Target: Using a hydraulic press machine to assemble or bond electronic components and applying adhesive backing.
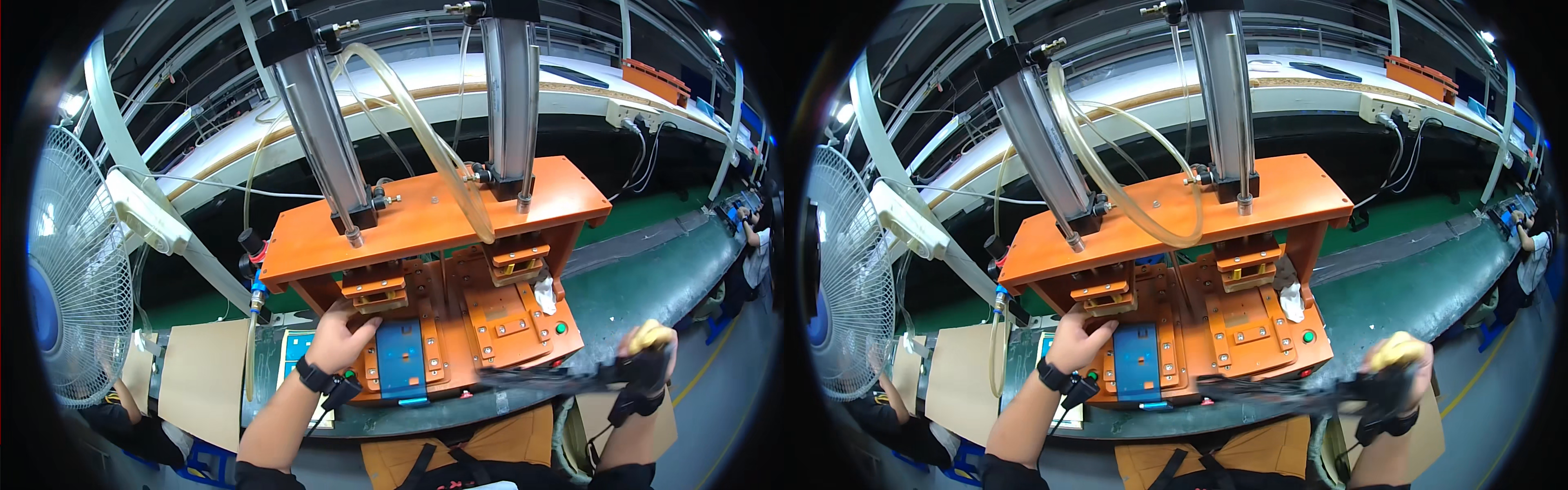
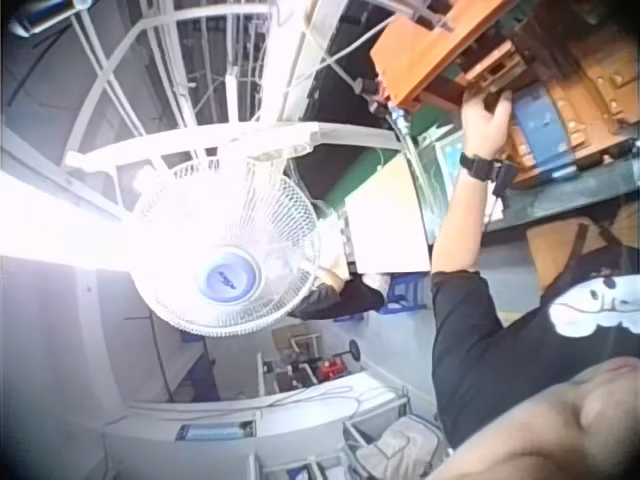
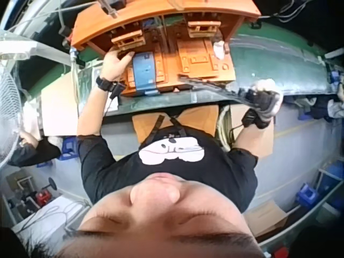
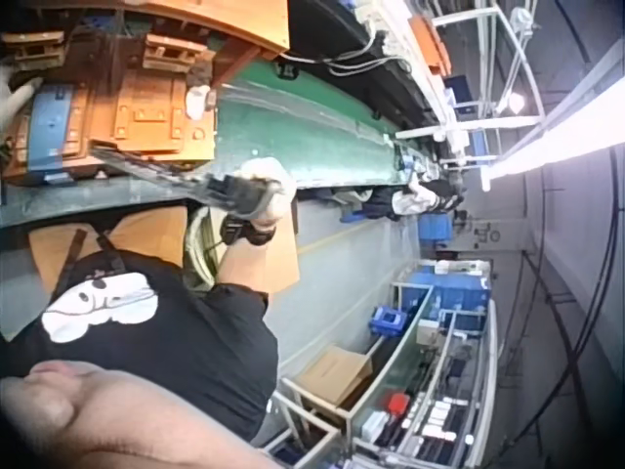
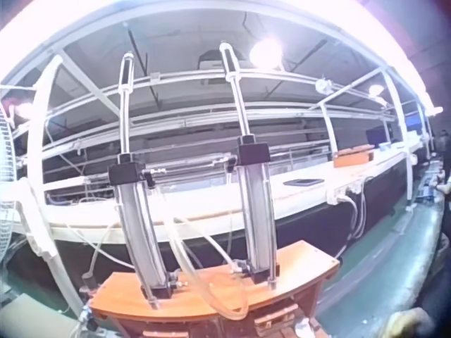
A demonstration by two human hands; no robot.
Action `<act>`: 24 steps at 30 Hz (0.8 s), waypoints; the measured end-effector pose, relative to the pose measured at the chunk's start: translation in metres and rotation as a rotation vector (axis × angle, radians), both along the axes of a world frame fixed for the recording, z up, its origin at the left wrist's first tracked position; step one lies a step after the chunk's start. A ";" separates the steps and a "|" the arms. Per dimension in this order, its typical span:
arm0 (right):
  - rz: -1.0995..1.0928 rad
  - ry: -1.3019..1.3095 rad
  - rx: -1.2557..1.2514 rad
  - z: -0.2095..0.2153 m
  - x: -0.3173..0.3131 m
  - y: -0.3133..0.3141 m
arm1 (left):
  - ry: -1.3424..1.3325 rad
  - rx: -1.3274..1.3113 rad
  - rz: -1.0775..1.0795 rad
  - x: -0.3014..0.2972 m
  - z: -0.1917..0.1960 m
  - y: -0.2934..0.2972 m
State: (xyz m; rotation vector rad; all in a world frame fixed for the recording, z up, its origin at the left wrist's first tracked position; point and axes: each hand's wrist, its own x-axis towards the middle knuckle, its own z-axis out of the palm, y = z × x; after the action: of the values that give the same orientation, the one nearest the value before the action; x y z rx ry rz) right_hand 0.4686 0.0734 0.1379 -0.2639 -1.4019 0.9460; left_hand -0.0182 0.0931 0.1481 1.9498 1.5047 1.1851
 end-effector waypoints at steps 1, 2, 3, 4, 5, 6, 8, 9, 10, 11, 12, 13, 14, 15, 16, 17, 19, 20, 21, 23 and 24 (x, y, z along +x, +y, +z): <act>0.081 0.137 -0.110 -0.024 0.034 0.006 | -0.071 -0.082 0.011 0.006 0.001 0.007; 0.049 0.197 -0.143 -0.049 0.063 0.013 | -0.075 -0.086 0.006 0.009 0.000 0.014; -0.177 0.472 -0.306 -0.059 0.072 0.019 | 0.004 -0.077 0.040 0.011 0.000 0.020; -0.400 0.746 -0.470 -0.072 0.079 0.028 | 0.086 -0.069 0.082 0.010 0.000 0.024; -0.044 0.586 -0.318 -0.073 0.084 0.039 | 0.138 -0.111 0.110 0.002 -0.007 0.030; -0.220 0.639 -0.452 -0.077 0.081 0.045 | 0.139 -0.115 0.115 -0.006 -0.015 0.036; -0.150 0.633 -0.460 -0.117 0.113 0.076 | 0.591 -0.032 0.141 -0.024 -0.029 0.047; -0.170 0.614 -0.509 -0.134 0.121 0.090 | 0.640 -0.076 0.145 -0.035 -0.038 0.052; -0.207 0.626 -0.571 -0.142 0.113 0.108 | 0.647 -0.083 0.153 -0.045 -0.044 0.057; -0.178 0.622 -0.628 -0.151 0.115 0.127 | 0.677 -0.199 0.152 -0.051 -0.049 0.063; -0.149 0.618 -0.688 -0.162 0.117 0.146 | 0.708 -0.317 0.150 -0.051 -0.052 0.068; -0.131 0.576 -0.742 -0.168 0.110 0.162 | 0.859 -0.244 0.157 -0.042 -0.044 0.066; -0.104 0.531 -0.796 -0.171 0.098 0.178 | 0.863 -0.250 0.157 -0.037 -0.041 0.066; -0.070 0.511 -0.823 -0.176 0.092 0.196 | 0.844 -0.259 0.152 -0.028 -0.030 0.077; -0.042 0.494 -0.849 -0.182 0.088 0.213 | 0.827 -0.266 0.140 -0.026 -0.026 0.080; -0.049 0.499 -0.902 -0.183 0.079 0.228 | 0.812 -0.274 0.134 -0.025 -0.020 0.084; -0.027 0.511 -0.999 -0.189 0.072 0.259 | 0.783 -0.284 0.133 -0.024 -0.013 0.083; -0.024 0.496 -1.026 -0.189 0.058 0.273 | 0.772 -0.297 0.150 -0.020 -0.005 0.088; -0.019 0.478 -1.045 -0.187 0.050 0.284 | 0.760 -0.306 0.153 -0.019 -0.005 0.081; -0.006 0.431 -1.069 -0.184 0.035 0.304 | 0.736 -0.323 0.159 -0.010 -0.002 0.086; -0.045 0.398 -1.106 -0.183 0.024 0.315 | 0.722 -0.331 0.160 -0.007 0.005 0.092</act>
State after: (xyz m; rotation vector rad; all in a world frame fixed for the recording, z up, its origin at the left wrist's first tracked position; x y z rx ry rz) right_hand 0.4925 0.3883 -0.0451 -0.8629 -0.3956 1.5657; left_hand -0.0254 0.1854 0.1526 2.1476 2.0667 0.2219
